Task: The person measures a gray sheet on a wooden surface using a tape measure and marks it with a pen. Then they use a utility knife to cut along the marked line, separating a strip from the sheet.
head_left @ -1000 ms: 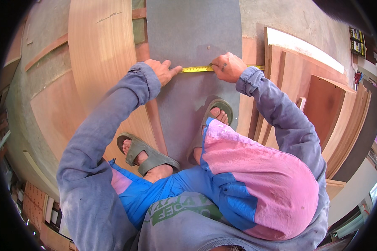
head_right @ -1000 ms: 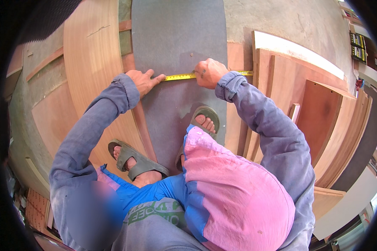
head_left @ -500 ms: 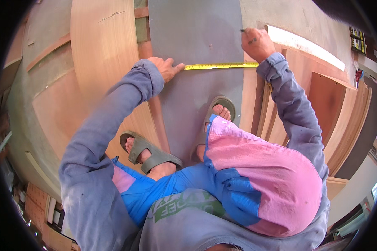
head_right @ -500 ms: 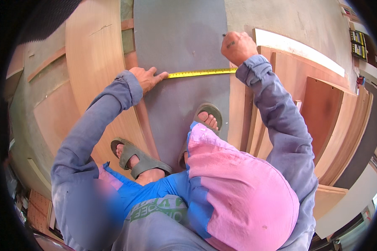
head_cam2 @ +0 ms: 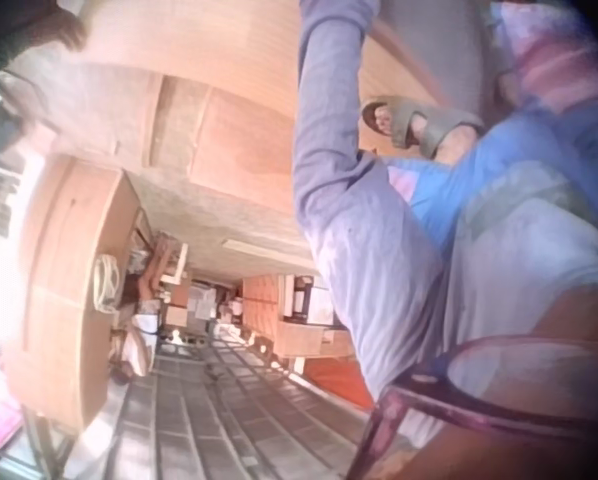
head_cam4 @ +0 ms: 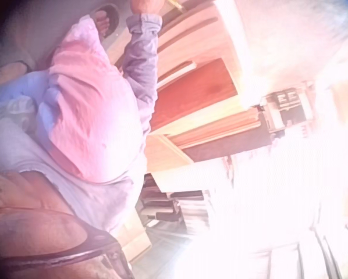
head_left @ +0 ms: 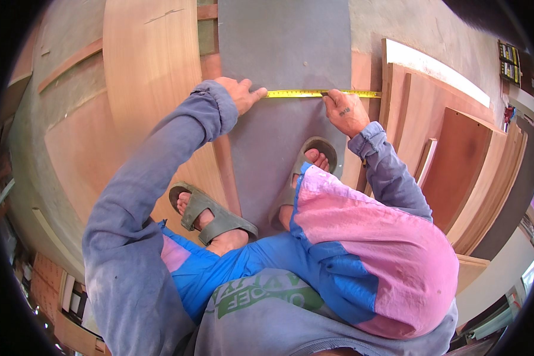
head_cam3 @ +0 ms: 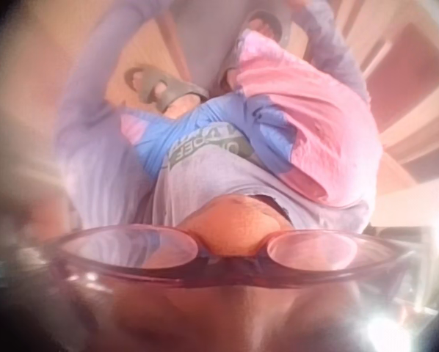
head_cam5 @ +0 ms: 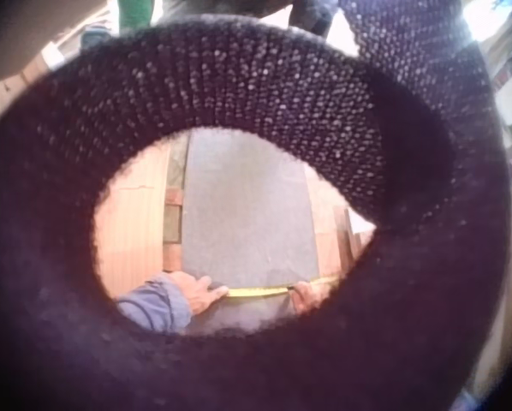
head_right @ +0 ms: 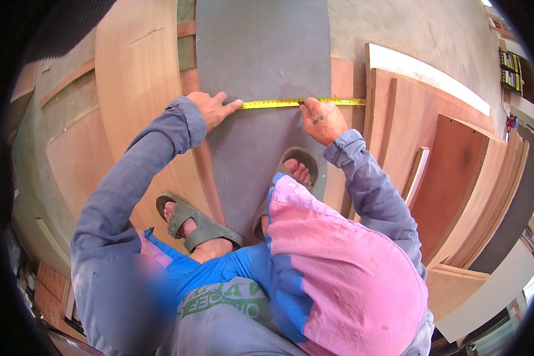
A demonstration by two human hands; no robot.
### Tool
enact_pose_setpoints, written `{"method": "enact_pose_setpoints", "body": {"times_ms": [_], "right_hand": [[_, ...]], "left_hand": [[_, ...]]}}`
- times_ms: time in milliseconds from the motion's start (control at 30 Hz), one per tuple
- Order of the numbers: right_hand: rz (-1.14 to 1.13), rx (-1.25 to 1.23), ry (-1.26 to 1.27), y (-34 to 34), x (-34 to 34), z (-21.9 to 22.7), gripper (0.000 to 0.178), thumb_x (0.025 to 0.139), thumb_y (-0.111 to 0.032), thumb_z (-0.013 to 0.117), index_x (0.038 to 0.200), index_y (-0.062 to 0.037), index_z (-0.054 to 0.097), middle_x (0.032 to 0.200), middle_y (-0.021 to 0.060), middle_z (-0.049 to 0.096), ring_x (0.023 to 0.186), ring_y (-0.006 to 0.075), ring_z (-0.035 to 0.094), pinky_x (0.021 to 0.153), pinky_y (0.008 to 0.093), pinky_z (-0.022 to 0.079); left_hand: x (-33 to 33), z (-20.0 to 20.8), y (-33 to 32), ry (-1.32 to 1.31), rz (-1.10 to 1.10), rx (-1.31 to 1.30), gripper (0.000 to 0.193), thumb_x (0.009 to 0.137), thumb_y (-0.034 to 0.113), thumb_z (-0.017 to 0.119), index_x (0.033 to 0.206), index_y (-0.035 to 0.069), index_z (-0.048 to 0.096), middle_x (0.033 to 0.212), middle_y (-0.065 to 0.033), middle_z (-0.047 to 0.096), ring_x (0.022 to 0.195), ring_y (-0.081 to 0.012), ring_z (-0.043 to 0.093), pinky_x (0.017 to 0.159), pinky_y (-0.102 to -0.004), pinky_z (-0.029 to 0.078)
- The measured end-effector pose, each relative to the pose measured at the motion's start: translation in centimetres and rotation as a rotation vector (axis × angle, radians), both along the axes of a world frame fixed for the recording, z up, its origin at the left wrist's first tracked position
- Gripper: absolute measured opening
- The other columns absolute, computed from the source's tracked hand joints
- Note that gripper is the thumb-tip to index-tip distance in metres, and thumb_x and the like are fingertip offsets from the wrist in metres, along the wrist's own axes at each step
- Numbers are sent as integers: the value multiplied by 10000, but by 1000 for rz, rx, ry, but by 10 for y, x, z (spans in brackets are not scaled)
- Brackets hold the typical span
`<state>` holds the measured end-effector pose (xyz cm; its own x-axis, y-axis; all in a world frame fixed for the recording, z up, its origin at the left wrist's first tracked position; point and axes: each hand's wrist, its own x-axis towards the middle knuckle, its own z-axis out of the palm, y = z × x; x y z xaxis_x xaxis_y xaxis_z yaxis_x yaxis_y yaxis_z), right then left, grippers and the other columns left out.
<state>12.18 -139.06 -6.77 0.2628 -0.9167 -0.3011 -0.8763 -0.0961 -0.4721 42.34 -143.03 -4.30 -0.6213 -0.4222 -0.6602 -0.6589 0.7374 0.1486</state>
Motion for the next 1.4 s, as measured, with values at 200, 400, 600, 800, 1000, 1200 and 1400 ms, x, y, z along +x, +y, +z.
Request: {"method": "enact_pose_setpoints", "body": {"times_ms": [200, 400, 600, 800, 1000, 1200, 1400], "right_hand": [[-28, -46, -12, -10, -4, 5, 193, 912, -151, 615, 807, 12, 605, 706, 259, 612, 679, 460, 622, 600, 499, 504], [11, 18, -11, -18, -1, 12, 171, 916, -155, 609, 884, 6, 659, 733, 258, 633, 695, 452, 639, 620, 485, 526], [-5, 6, -27, -20, 3, 12, 199, 921, -167, 580, 826, -3, 640, 729, 267, 638, 705, 474, 633, 666, 537, 524], [11, 41, -12, -18, 3, 16, 193, 923, -166, 581, 857, -2, 658, 734, 269, 639, 714, 464, 641, 671, 524, 532], [2, 39, -48, -15, 6, 13, 203, 925, -166, 581, 832, 5, 637, 740, 270, 639, 716, 469, 637, 670, 525, 528], [19, 74, -43, -17, 9, 11, 212, 926, -174, 574, 824, 2, 632, 771, 274, 645, 744, 470, 640, 688, 530, 527], [5, 64, -42, -17, 13, 10, 220, 925, -185, 571, 819, -2, 632, 758, 273, 640, 739, 478, 634, 693, 540, 520]], "left_hand": [[-1, 0, 1, -4, 8, -8, 645, 943, 88, 516, 1539, 259, 337, 1089, -144, 563, 747, -296, 703, 626, -408, 571], [-3, 5, -1, -20, 3, 15, 662, 937, 77, 525, 1542, 256, 328, 1100, -152, 559, 753, -305, 706, 636, -418, 577], [-5, 12, -1, -39, 48, 35, 538, 998, 133, 442, 1518, 265, 395, 1067, -135, 586, 861, -296, 699, 685, -408, 571], [-5, 11, 0, -34, 52, 22, 549, 998, 121, 455, 1523, 267, 390, 1057, -139, 582, 865, -294, 696, 690, -409, 573], [-6, 6, -2, -81, 2, 32, 698, 940, 80, 558, 1560, 260, 293, 1117, -154, 560, 762, -292, 705, 644, -394, 589], [-8, 8, -2, -103, 0, 45, 710, 936, 78, 565, 1564, 254, 285, 1129, -154, 562, 770, -290, 707, 651, -390, 591], [-7, 8, -2, -100, 0, 41, 716, 928, 67, 565, 1563, 253, 288, 1143, -156, 561, 779, -300, 708, 650, -396, 588]]}}
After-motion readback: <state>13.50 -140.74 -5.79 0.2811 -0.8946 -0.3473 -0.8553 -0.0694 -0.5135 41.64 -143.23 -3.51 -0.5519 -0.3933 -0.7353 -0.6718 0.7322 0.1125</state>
